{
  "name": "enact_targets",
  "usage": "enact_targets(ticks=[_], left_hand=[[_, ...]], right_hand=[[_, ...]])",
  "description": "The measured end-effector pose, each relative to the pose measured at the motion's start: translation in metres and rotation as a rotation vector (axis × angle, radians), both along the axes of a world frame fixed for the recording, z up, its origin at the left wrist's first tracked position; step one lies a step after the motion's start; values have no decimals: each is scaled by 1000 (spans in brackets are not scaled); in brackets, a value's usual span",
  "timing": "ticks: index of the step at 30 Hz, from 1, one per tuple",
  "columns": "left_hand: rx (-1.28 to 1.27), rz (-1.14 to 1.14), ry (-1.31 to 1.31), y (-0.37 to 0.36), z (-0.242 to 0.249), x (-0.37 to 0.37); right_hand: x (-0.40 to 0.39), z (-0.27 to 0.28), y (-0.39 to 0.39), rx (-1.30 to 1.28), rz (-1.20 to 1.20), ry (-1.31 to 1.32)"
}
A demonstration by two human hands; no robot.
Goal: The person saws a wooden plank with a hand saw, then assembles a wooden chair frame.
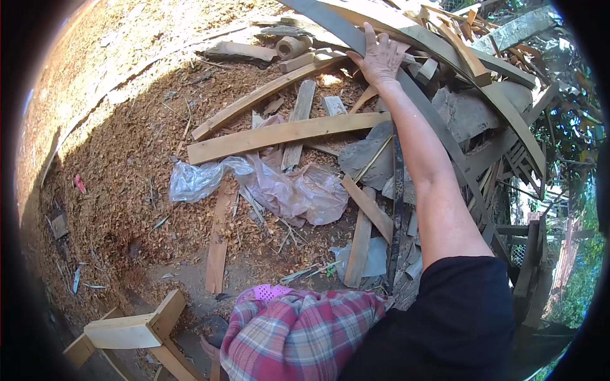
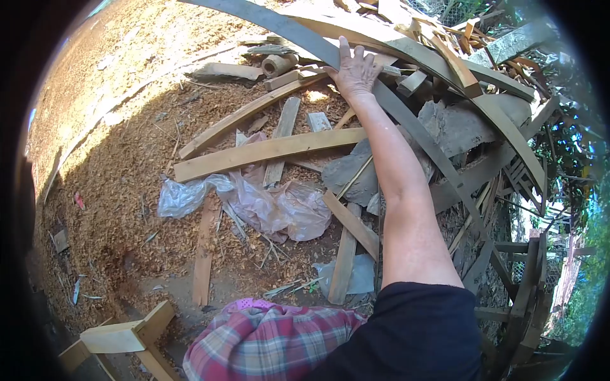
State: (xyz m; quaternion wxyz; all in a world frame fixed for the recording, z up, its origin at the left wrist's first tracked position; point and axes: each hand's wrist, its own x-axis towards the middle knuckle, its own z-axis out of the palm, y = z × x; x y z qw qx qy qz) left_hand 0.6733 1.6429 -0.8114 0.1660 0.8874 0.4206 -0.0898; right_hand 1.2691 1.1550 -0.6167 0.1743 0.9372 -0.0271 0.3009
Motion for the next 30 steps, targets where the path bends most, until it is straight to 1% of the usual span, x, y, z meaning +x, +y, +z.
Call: enact_targets(ticks=[1,2,5,8,10,12,13,14,15,17,18,20,22,23,24,27,29,30], left_hand=[[-5,2,-6,0,0,-1],[-13,-3,-10,0,0,-7],[-18,-15,-12,6,0,-8],[-27,-17,-40,-2,1,-4],[-24,-50,-45,2,1,-3],[-29,-37,-67,-3,4,1],[-31,-45,-70,-6,5,-6],[-36,-40,-65,-8,6,-11],[-32,-42,-77,-11,9,-13],[-59,-4,-51,-12,12,-8],[-72,15,-38,-13,14,-5],[-71,24,-75,-14,13,-6],[-69,29,-117,-18,11,-9],[-66,35,-137,-19,9,-10],[-60,38,-152,-20,5,-13],[-54,53,-205,-20,-12,-26],[-65,62,-217,-21,-14,-29],[-99,73,-199,-22,7,-14]], right_hand=[[-5,-6,6,61,-30,29],[-13,-14,10,61,-20,28],[-40,-37,15,84,174,-32],[-39,-49,4,35,247,-48],[-48,-40,13,45,254,-16],[-62,-31,37,-11,261,-85],[-70,-33,48,-12,340,-94],[-85,-38,63,48,448,-7],[-95,-54,71,112,624,89],[-114,-84,91,201,785,446],[-117,-102,94,215,737,532],[-110,-142,83,223,590,545],[-100,-151,73,242,475,682],[-92,-153,70,239,461,733],[-90,-152,72,248,567,697],[-89,-144,84,239,617,695],[-94,-130,94,241,663,602],[-95,-125,94,240,661,605]])
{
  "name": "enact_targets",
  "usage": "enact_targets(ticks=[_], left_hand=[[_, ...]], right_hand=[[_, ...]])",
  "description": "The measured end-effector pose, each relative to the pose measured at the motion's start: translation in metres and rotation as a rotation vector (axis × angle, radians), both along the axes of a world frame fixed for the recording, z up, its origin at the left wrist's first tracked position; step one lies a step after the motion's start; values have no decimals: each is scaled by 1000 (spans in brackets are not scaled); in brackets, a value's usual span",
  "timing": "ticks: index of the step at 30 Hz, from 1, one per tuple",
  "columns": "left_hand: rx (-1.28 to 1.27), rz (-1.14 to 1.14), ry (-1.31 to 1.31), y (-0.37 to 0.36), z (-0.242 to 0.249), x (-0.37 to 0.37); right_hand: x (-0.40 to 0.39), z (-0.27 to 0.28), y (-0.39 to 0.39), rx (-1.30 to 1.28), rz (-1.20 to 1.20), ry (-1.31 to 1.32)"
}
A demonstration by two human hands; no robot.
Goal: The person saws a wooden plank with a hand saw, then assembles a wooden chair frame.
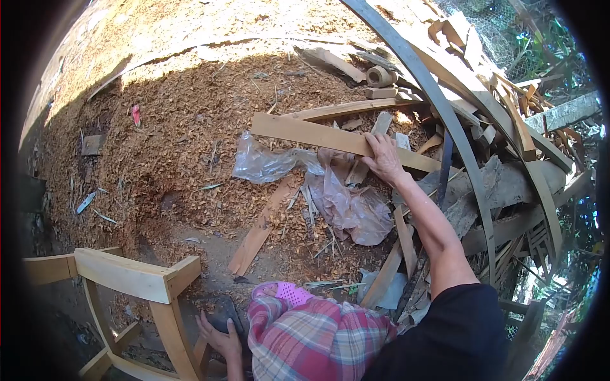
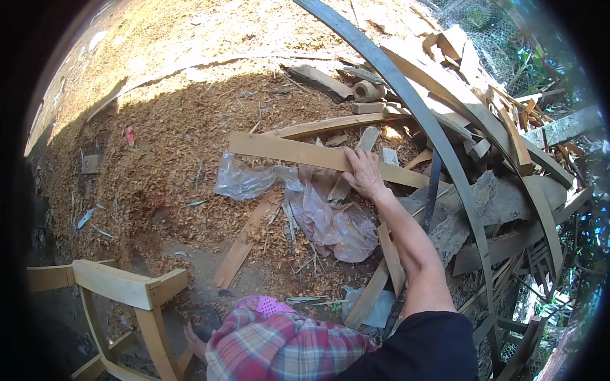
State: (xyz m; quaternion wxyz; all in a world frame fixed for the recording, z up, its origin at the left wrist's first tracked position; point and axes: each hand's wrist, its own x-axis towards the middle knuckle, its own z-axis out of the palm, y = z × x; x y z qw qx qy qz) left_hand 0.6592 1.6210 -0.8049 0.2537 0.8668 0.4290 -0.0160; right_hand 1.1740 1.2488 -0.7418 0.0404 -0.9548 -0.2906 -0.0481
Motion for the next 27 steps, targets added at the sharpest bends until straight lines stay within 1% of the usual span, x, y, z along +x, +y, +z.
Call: enact_targets(ticks=[1,3,6,9,10,12,14,16,17,18,19,20,21,22,23,24,25,26,27], left_hand=[[-1,2,-4,-1,14,12],[-57,37,116,-3,34,28],[-24,10,134,-5,33,31],[-10,25,146,-5,21,26],[-5,15,149,-5,27,32],[-42,50,229,-9,42,47],[-28,37,234,-8,38,46],[-21,49,251,-8,30,44],[10,7,166,-6,24,41],[56,-7,96,-10,29,39],[10,15,97,-12,32,37],[-20,62,104,-8,39,46],[-15,75,107,-4,38,47],[-10,84,106,0,38,46],[-49,135,209,2,43,51],[-106,171,294,3,46,53],[-85,242,312,1,47,48],[-166,253,306,1,45,48],[-209,265,299,2,41,46]], right_hand=[[3,5,1,23,8,-4],[5,15,5,44,16,-9],[0,23,17,28,18,1],[3,16,50,135,126,-73],[4,15,67,168,151,-76],[8,12,104,132,184,-41],[13,10,149,231,210,-101],[23,10,199,285,251,-64],[31,15,214,292,282,-37],[40,18,237,262,286,58],[44,16,270,246,317,168],[59,15,276,251,318,84],[79,15,275,231,319,64],[100,6,269,157,254,-46],[138,-22,249,181,215,-98],[169,-37,226,76,134,-140],[208,-65,194,20,72,-192],[236,-73,168,-66,-20,-177],[278,-95,134,-116,-69,-226]])
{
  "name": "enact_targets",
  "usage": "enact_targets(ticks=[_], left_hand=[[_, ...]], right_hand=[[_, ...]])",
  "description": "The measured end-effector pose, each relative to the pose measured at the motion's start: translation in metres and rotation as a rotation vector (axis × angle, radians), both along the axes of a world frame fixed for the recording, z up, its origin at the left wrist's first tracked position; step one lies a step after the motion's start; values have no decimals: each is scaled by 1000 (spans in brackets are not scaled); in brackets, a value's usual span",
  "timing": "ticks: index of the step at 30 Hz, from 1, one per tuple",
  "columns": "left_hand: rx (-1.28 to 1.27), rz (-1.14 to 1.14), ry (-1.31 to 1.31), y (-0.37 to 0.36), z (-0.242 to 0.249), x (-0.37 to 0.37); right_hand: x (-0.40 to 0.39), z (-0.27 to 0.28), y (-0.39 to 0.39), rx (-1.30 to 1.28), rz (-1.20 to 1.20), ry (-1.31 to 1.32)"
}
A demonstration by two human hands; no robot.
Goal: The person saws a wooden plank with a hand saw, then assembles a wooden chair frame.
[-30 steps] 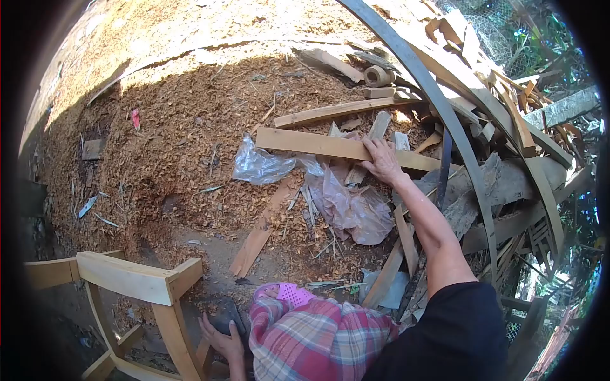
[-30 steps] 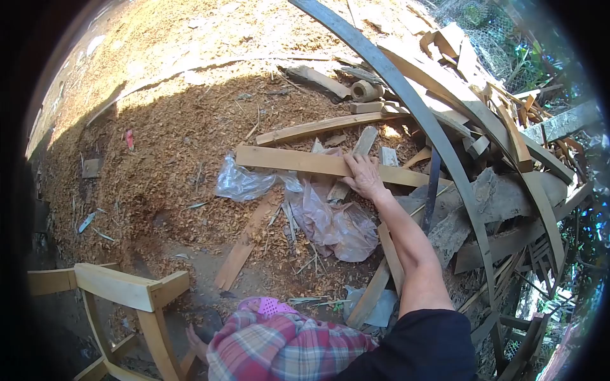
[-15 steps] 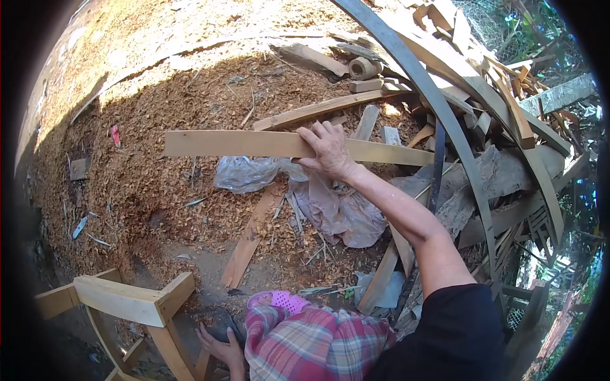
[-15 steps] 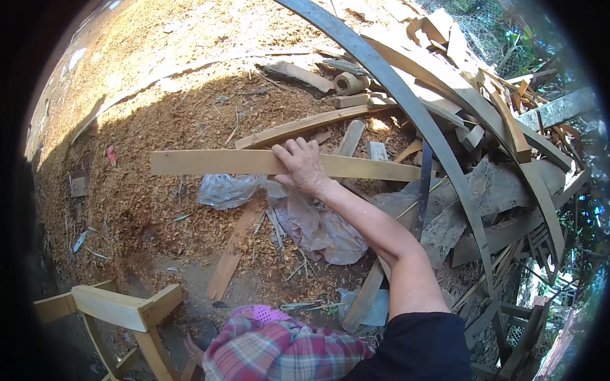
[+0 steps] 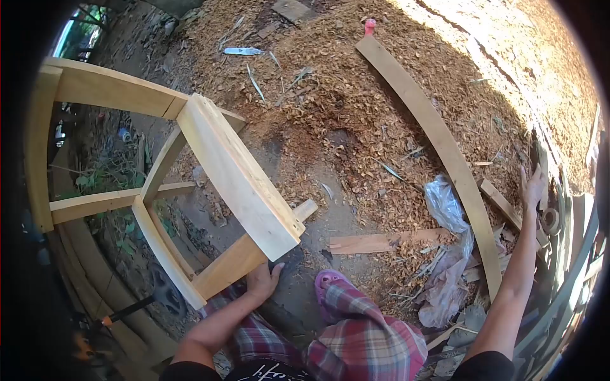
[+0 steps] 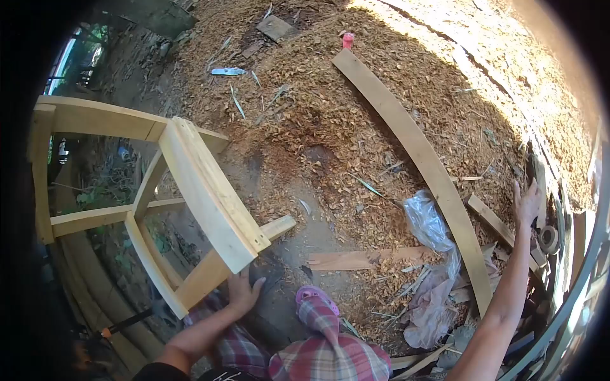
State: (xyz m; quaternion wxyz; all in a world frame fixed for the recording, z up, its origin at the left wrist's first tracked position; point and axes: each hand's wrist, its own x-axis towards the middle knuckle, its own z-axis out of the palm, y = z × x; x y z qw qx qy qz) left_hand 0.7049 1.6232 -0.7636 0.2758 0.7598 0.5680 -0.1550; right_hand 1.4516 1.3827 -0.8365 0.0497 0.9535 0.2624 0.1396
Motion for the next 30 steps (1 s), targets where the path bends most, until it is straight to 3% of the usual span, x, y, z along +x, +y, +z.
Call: enact_targets(ticks=[1,4,7,10,12,15,17,19,21,22,26,28,29,30], left_hand=[[-39,20,-10,2,-4,-2],[-169,-24,70,-11,-33,-34],[-73,-100,52,-17,-43,-40],[46,-171,25,-16,-39,-30],[121,-204,15,-14,-39,-24],[222,-231,0,-9,-38,-18],[295,-234,-17,-4,-34,-15],[356,-217,-42,-3,-33,-14],[391,-192,-16,-10,-41,-18],[447,-138,-89,-8,-45,-19],[429,-97,-269,-10,-29,-41],[343,204,-619,-38,-48,-79],[357,227,-621,-51,-46,-100],[401,161,-546,-57,-33,-117]], right_hand=[[47,-16,-37,-159,-63,71],[53,15,-36,-129,-250,182],[121,-8,-83,-187,-200,209],[148,-23,-95,7,-100,416],[116,6,-74,-390,-247,294],[62,45,-31,-592,-322,252],[16,47,-23,-470,-329,-44],[14,56,-16,-373,-287,-68],[14,53,-9,-16,47,-156],[16,46,0,130,133,-154],[-59,53,74,231,232,113],[-126,59,126,258,298,227],[-140,48,136,196,473,89],[-173,51,155,215,548,200]])
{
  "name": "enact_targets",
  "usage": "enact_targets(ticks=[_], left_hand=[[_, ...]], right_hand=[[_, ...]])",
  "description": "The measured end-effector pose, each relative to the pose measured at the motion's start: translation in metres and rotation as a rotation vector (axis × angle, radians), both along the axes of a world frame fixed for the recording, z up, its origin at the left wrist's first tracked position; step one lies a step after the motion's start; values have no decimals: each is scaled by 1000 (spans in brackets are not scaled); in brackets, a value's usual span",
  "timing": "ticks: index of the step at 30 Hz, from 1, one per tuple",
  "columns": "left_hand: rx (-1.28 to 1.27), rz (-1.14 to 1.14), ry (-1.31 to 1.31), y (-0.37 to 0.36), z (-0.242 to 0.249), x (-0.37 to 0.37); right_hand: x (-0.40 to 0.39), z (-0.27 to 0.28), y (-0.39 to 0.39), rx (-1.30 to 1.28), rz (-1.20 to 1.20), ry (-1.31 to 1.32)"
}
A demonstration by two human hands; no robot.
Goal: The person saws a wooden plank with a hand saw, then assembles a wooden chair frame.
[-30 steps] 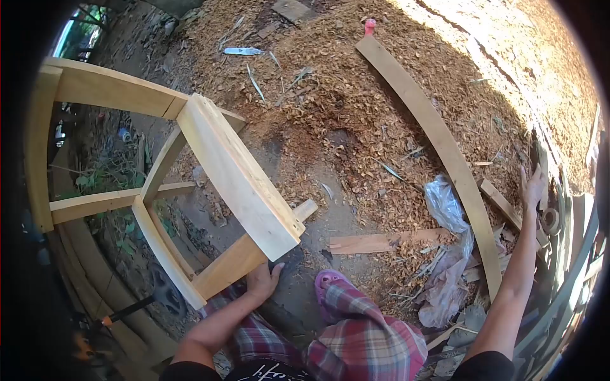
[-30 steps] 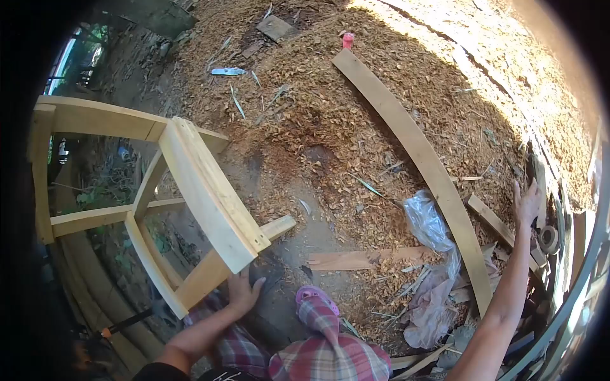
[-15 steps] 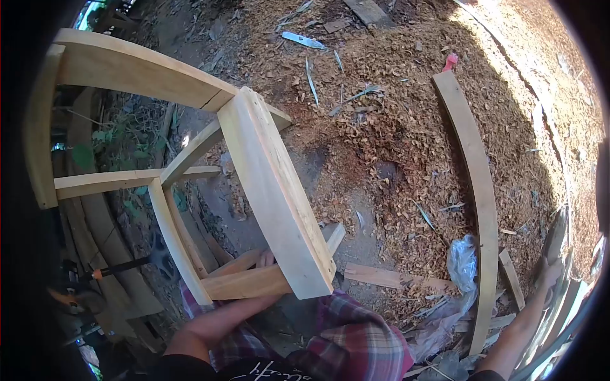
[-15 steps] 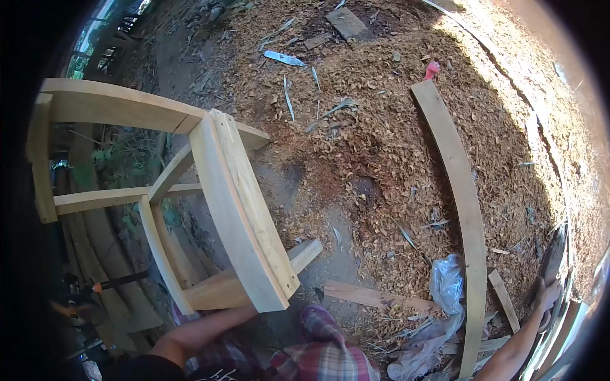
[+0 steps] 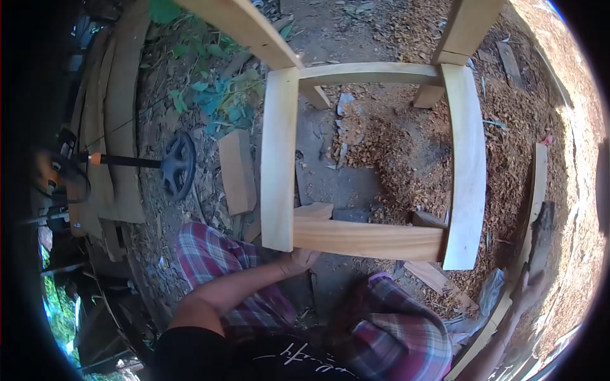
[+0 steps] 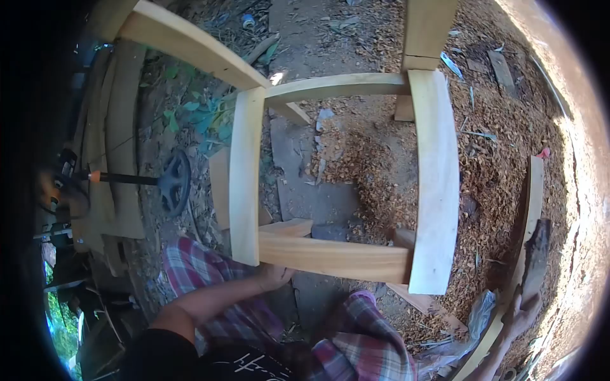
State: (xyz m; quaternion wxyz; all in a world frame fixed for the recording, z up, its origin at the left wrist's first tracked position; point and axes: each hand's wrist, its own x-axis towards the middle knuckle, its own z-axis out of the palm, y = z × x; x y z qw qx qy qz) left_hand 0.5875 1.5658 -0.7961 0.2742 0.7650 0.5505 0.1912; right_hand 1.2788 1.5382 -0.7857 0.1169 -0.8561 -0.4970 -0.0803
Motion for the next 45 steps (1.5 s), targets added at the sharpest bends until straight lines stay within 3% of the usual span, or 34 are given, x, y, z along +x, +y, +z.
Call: enact_targets(ticks=[3,4,5,8,11,17,21,27,34,37,39,43,45], left_hand=[[14,94,155,18,63,-44],[-84,162,339,26,56,-76],[-65,287,310,41,57,-99],[-157,873,566,77,11,-170],[-430,1078,481,107,-12,-221],[-380,1004,292,104,-49,-245],[-115,820,160,90,-7,-219],[-30,367,62,97,57,-158],[4,155,181,124,54,-122],[-146,133,185,151,40,-111],[6,-202,99,170,37,-82],[-87,-138,188,211,55,2],[21,-215,280,231,48,31]], right_hand=[[-105,5,50,-15,205,220],[-136,16,63,-89,256,113],[-138,-14,68,-2,291,219],[-184,-18,86,-98,347,95],[-194,-29,69,-250,235,19],[-189,-28,62,-310,110,93],[-187,-34,65,-252,122,90],[-186,-39,63,-257,92,75],[-198,-26,65,-187,128,95],[-200,-25,65,-168,138,96],[-201,-21,67,-172,136,111],[-201,-21,67,-200,132,113],[-201,-22,66,-198,129,90]])
